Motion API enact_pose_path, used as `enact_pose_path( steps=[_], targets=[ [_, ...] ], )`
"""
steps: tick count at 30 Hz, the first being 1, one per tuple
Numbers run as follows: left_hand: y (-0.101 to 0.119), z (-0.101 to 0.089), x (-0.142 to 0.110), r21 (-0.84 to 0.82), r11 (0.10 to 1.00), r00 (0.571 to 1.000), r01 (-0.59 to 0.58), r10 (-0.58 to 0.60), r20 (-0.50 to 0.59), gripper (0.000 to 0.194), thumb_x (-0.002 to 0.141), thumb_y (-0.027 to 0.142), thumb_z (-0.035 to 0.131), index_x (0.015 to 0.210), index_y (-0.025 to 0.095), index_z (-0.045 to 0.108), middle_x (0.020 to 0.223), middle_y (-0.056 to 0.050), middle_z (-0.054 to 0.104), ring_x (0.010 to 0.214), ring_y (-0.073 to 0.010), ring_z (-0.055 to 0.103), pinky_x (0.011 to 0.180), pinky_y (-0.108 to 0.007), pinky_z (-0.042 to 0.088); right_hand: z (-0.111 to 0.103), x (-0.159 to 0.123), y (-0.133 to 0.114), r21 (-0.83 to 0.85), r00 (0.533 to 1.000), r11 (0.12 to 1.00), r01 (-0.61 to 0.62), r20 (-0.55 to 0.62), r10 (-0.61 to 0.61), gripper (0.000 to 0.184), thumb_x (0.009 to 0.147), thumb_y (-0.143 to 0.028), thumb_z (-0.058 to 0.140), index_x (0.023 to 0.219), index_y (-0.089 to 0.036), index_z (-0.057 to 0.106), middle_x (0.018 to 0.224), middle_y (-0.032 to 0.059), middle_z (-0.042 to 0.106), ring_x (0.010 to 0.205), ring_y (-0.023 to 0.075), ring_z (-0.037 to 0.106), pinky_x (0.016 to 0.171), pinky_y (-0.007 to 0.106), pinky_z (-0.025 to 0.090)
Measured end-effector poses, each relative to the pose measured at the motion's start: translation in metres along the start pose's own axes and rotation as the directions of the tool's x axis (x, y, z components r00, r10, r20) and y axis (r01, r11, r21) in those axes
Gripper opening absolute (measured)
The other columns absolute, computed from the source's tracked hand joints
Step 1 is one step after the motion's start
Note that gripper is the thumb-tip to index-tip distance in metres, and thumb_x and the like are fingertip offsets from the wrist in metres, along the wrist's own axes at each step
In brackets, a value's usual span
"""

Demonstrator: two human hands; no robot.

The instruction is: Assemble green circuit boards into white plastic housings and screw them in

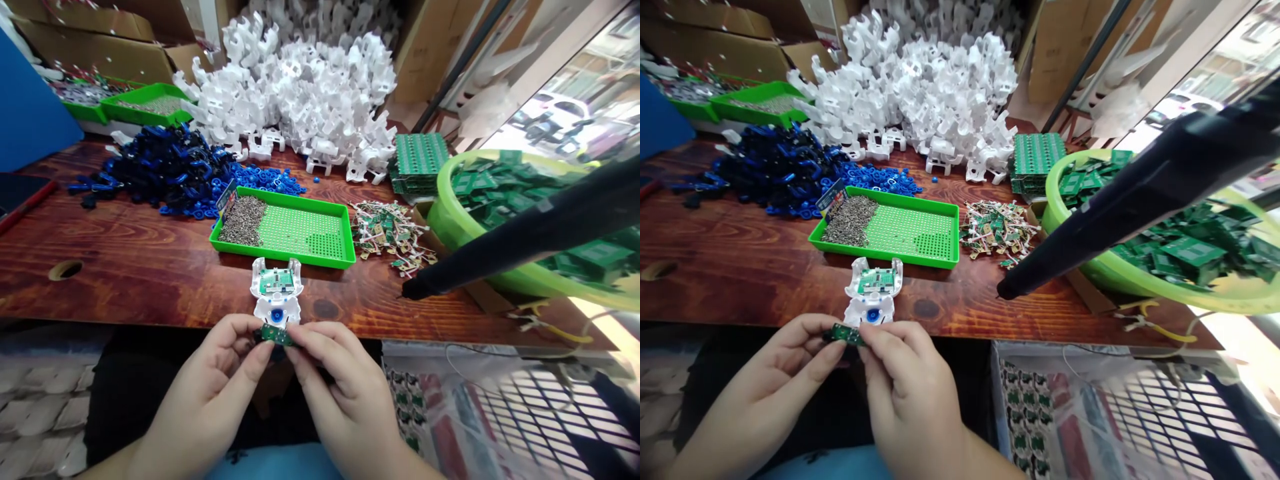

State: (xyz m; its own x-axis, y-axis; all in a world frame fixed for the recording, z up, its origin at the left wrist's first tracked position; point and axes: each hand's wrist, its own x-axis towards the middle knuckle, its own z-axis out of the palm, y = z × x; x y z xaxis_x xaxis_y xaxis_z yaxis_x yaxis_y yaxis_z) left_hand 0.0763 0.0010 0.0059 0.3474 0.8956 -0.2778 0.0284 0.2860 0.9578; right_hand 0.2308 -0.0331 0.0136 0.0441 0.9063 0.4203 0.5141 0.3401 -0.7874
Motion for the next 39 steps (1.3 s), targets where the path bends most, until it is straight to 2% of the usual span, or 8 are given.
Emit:
enact_pose_path(
  steps=[3,8,12,19,25,30,34,39],
  targets=[
    [0.000,-0.002,0.000,0.039,0.999,1.000,-0.010,0.011,-0.012,0.019,0.087,0.037,0.054,0.100,0.023,0.051,0.080,0.001,0.066,0.070,-0.0117,0.064,0.057,-0.015,0.052,0.001,0.001,-0.002,0.007,1.000,1.000,-0.020,0.012,0.020,0.028,0.081,-0.007,0.055,0.105,-0.018,0.065,0.094,0.0061,0.065,0.084,0.0097,0.065,0.076,0.014,0.053],
    [0.000,-0.001,-0.002,0.122,0.989,0.993,-0.080,0.090,-0.077,0.016,0.086,0.034,0.056,0.097,0.023,0.052,0.086,0.001,0.066,0.082,-0.0120,0.064,0.068,-0.014,0.052,0.004,0.004,-0.001,0.014,1.000,1.000,-0.020,0.019,0.020,0.029,0.082,-0.007,0.054,0.106,-0.019,0.064,0.094,0.0059,0.065,0.083,0.0093,0.065,0.076,0.014,0.053],
    [0.001,0.001,-0.004,0.100,0.993,0.994,-0.067,0.076,-0.082,0.015,0.088,0.035,0.054,0.098,0.025,0.050,0.076,0.004,0.063,0.081,-0.0100,0.064,0.067,-0.012,0.051,0.004,0.004,0.000,0.048,0.999,0.998,-0.039,-0.003,0.039,0.024,0.081,-0.007,0.057,0.101,-0.016,0.067,0.091,0.0058,0.065,0.082,0.0077,0.065,0.075,0.010,0.052],
    [0.004,0.001,-0.001,0.147,0.978,0.984,-0.148,0.161,-0.079,0.010,0.088,0.030,0.054,0.096,0.026,0.052,0.084,0.005,0.064,0.077,-0.0065,0.063,0.067,-0.009,0.051,0.001,0.007,0.002,0.109,0.994,0.988,-0.108,0.037,0.105,0.022,0.080,-0.008,0.059,0.100,-0.015,0.068,0.090,0.0051,0.065,0.080,0.0067,0.065,0.072,0.009,0.052],
    [0.008,0.002,-0.001,0.176,0.964,0.975,-0.199,0.213,-0.063,0.007,0.088,0.030,0.053,0.095,0.027,0.052,0.073,0.006,0.064,0.067,-0.0077,0.066,0.055,-0.009,0.052,0.004,0.006,0.001,0.035,0.999,0.999,0.028,-0.022,-0.027,0.023,0.082,-0.005,0.056,0.100,-0.014,0.066,0.091,0.0052,0.064,0.084,0.0062,0.064,0.078,0.009,0.050],
    [0.009,0.004,-0.003,0.164,0.953,0.964,-0.254,0.264,-0.041,0.007,0.089,0.027,0.053,0.095,0.028,0.054,0.074,0.007,0.066,0.061,-0.0067,0.065,0.053,-0.009,0.052,0.003,0.000,0.004,-0.076,0.992,0.989,0.127,-0.003,-0.127,0.031,0.081,-0.002,0.053,0.108,-0.012,0.063,0.097,0.0080,0.063,0.089,0.0068,0.064,0.083,0.009,0.048],
    [0.008,0.004,-0.004,0.183,0.943,0.957,-0.276,0.288,-0.040,0.007,0.088,0.025,0.052,0.095,0.026,0.055,0.067,0.007,0.065,0.058,-0.0074,0.065,0.048,-0.008,0.050,0.000,-0.001,0.006,-0.086,0.987,0.984,0.157,0.028,-0.155,0.031,0.081,-0.001,0.053,0.108,-0.012,0.062,0.096,0.0073,0.063,0.086,0.0063,0.064,0.080,0.008,0.049],
    [0.005,0.003,-0.007,0.260,0.909,0.934,-0.326,0.352,-0.059,0.013,0.087,0.020,0.054,0.095,0.029,0.057,0.082,0.008,0.070,0.078,-0.0069,0.069,0.065,-0.006,0.052,-0.002,0.000,0.009,0.011,0.988,0.990,0.139,0.059,-0.140,0.030,0.081,-0.001,0.054,0.106,-0.014,0.062,0.096,0.0065,0.062,0.087,0.0066,0.064,0.080,0.010,0.050]
  ],
)
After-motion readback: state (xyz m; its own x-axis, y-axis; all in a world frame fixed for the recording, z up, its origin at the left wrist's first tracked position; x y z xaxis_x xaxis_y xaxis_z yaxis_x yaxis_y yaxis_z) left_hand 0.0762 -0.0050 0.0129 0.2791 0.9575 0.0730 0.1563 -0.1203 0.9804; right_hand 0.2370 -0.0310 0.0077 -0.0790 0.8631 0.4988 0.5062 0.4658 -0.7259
